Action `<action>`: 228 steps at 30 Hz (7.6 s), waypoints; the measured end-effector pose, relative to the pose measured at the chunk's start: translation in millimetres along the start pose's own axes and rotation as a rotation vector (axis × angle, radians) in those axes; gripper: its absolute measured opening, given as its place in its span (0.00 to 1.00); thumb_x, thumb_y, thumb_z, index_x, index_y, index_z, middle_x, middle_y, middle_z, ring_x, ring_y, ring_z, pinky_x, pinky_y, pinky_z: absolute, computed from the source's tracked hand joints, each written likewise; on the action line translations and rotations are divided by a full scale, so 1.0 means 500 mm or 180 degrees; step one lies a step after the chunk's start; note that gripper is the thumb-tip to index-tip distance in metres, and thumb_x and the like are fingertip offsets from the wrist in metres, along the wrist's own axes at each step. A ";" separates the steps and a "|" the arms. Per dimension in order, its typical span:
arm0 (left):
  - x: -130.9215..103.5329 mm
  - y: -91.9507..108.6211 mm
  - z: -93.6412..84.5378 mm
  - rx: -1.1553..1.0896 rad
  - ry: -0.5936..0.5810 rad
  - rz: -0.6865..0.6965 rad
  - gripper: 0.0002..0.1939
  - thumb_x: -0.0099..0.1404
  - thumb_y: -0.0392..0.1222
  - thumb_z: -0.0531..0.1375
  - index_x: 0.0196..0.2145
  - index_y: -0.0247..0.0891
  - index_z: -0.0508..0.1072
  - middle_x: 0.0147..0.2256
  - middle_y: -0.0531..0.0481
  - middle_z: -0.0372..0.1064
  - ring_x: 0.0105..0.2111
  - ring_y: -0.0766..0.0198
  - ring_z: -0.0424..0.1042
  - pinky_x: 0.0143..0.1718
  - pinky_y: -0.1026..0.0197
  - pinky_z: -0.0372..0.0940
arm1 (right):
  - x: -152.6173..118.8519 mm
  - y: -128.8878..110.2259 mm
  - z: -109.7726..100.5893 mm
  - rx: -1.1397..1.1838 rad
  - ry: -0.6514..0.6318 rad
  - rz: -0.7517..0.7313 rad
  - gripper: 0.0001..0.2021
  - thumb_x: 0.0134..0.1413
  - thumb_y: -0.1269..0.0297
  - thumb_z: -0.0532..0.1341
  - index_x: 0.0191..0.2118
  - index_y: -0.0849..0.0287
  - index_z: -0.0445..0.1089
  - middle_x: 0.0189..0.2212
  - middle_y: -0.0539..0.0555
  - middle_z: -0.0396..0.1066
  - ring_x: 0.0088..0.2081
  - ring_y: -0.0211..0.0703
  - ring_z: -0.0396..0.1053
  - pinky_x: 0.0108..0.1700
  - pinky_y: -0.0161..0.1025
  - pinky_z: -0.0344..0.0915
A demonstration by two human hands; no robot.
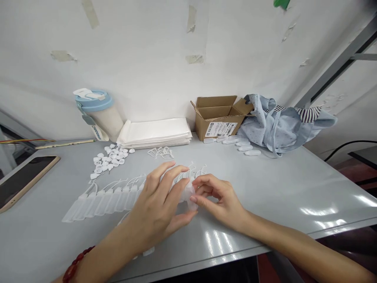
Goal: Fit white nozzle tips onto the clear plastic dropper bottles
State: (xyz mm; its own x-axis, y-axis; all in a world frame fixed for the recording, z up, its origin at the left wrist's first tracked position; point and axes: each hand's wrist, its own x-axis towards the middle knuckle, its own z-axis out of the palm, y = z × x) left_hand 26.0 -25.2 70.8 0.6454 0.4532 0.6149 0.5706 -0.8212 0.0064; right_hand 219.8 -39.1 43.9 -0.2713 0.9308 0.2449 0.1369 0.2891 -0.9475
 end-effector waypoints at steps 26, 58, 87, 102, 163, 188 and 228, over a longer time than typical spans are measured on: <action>-0.156 0.021 -0.075 -0.0738 -0.1417 -0.0643 0.23 0.56 0.41 0.65 0.49 0.39 0.65 0.54 0.42 0.61 0.61 0.46 0.50 0.54 0.49 0.64 | 0.014 -0.003 -0.035 -0.0447 0.0399 0.0239 0.10 0.60 0.59 0.58 0.33 0.59 0.71 0.25 0.52 0.72 0.27 0.38 0.70 0.27 0.34 0.65; -0.143 -0.016 -0.085 -0.0598 -0.1753 -0.0739 0.20 0.58 0.41 0.63 0.48 0.40 0.68 0.52 0.45 0.63 0.58 0.49 0.54 0.55 0.50 0.59 | 0.013 0.005 -0.037 -0.0693 0.0418 0.0097 0.10 0.60 0.59 0.58 0.33 0.59 0.71 0.27 0.52 0.72 0.29 0.40 0.70 0.28 0.35 0.67; -0.065 -0.139 -0.075 -0.0404 -0.1637 -0.0962 0.16 0.65 0.52 0.57 0.46 0.42 0.67 0.49 0.46 0.64 0.55 0.49 0.56 0.51 0.47 0.60 | 0.088 0.061 -0.161 -0.2023 0.1330 -0.0241 0.10 0.60 0.59 0.55 0.35 0.59 0.69 0.32 0.55 0.74 0.32 0.43 0.73 0.27 0.37 0.67; 0.035 -0.258 0.079 0.0316 -0.1229 -0.0427 0.14 0.64 0.33 0.50 0.44 0.35 0.73 0.38 0.39 0.67 0.44 0.48 0.60 0.45 0.46 0.60 | 0.124 0.155 -0.289 -0.3237 0.1038 -0.0350 0.17 0.50 0.74 0.53 0.45 0.64 0.72 0.46 0.65 0.72 0.49 0.59 0.69 0.51 0.54 0.63; 0.012 -0.110 0.001 -0.3141 0.0058 -0.3226 0.09 0.54 0.45 0.68 0.31 0.39 0.78 0.30 0.50 0.77 0.32 0.63 0.75 0.34 0.64 0.68 | 0.140 0.039 -0.107 -0.3029 0.0292 -0.1693 0.06 0.62 0.66 0.56 0.42 0.62 0.67 0.32 0.56 0.67 0.32 0.43 0.66 0.35 0.39 0.64; 0.014 -0.038 -0.008 -0.3584 0.0035 -0.3121 0.07 0.59 0.45 0.63 0.28 0.40 0.75 0.23 0.54 0.67 0.25 0.66 0.66 0.27 0.64 0.63 | 0.070 -0.017 0.002 -0.3130 -0.0364 -0.2647 0.26 0.63 0.78 0.48 0.65 0.62 0.44 0.29 0.54 0.66 0.31 0.46 0.62 0.33 0.41 0.64; 0.011 -0.020 -0.032 -0.1222 0.0569 -0.0688 0.12 0.64 0.37 0.61 0.46 0.41 0.71 0.42 0.44 0.72 0.45 0.55 0.68 0.43 0.54 0.67 | 0.068 -0.039 0.013 0.2509 -0.0696 0.1006 0.09 0.57 0.59 0.63 0.38 0.60 0.73 0.30 0.53 0.73 0.32 0.38 0.69 0.40 0.37 0.64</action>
State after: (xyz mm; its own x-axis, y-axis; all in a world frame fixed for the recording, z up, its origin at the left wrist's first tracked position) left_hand 15.6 -20.0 86.5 0.4157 0.5886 0.6933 0.4316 -0.7987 0.4193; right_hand 201.6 -14.5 69.3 -0.5194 0.8543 -0.0215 -0.4398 -0.2888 -0.8504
